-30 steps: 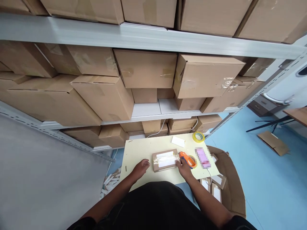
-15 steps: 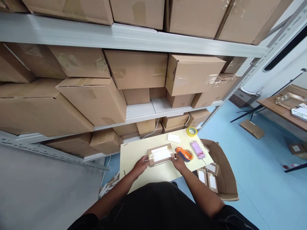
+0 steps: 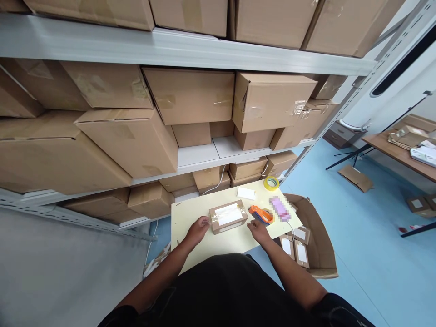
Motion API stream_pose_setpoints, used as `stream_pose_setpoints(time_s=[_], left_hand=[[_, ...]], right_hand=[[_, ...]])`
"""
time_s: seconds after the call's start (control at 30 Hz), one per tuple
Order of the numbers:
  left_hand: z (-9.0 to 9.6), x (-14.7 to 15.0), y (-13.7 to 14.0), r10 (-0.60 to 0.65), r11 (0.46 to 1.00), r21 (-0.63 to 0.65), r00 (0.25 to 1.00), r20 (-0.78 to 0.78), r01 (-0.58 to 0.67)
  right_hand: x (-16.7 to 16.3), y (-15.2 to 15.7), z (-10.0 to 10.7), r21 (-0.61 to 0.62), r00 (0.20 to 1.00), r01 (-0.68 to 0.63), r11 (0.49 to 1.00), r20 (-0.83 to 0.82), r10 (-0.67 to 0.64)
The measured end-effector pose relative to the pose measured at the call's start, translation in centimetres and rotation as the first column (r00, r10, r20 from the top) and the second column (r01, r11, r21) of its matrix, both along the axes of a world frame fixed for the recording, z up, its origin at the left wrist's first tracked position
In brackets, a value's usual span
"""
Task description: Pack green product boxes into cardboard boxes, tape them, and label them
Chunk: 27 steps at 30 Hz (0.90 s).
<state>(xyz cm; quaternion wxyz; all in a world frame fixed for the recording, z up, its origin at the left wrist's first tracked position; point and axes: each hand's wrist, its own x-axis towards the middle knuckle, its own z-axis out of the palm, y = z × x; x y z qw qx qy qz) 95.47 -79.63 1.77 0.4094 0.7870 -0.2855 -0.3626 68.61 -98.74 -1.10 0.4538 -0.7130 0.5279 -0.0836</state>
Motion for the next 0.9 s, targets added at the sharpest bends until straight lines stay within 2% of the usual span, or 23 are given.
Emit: stream_pose_setpoints(time_s=[0.13, 0.27, 0.4, 0.5, 0.6, 0.73, 0.9], left_hand=[[1.4, 0.5, -1.7, -0.013, 0.997, -0.071, 0.984, 0.179, 0.026], [3.6, 0.6, -5.5, -0.119, 0.982, -0.095, 0.931, 0.346, 0.161], [5.7, -0.2, -11.1, -0.27, 0.958, 0.028, 0.865, 0.423, 0.286], [6.2, -1.6, -16.2, -0.413, 0.911, 0.222, 0.789, 0.456, 0.348], [5.1, -2.8, -21.5, -0.516, 0.843, 0.407, 0.744, 0.425, 0.351], [1.7, -2.2, -27.3, -0.536, 0.767, 0.584, 0.766, 0.356, 0.266], [-2.7, -0.2, -30.7, -0.5, 0.689, 0.71, 0.807, 0.315, 0.15]], right_hand=[[0.4, -0.6, 0.9, 0.021, 0.998, -0.049, 0.999, 0.031, 0.048], [0.5, -1.8, 1.3, 0.015, 0.995, -0.089, 0.996, 0.038, 0.088], [0.2, -3.5, 1.8, 0.012, 0.99, -0.091, 0.996, 0.109, 0.089], [-0.6, -4.7, 2.4, 0.051, 0.979, -0.08, 0.995, 0.191, 0.069], [-1.6, -5.9, 3.0, 0.116, 0.974, -0.086, 0.99, 0.22, 0.058], [-3.0, -7.2, 3.6, 0.212, 0.968, -0.118, 0.97, 0.242, 0.065], [-4.3, -8.7, 4.2, 0.284, 0.957, -0.153, 0.946, 0.281, 0.071]])
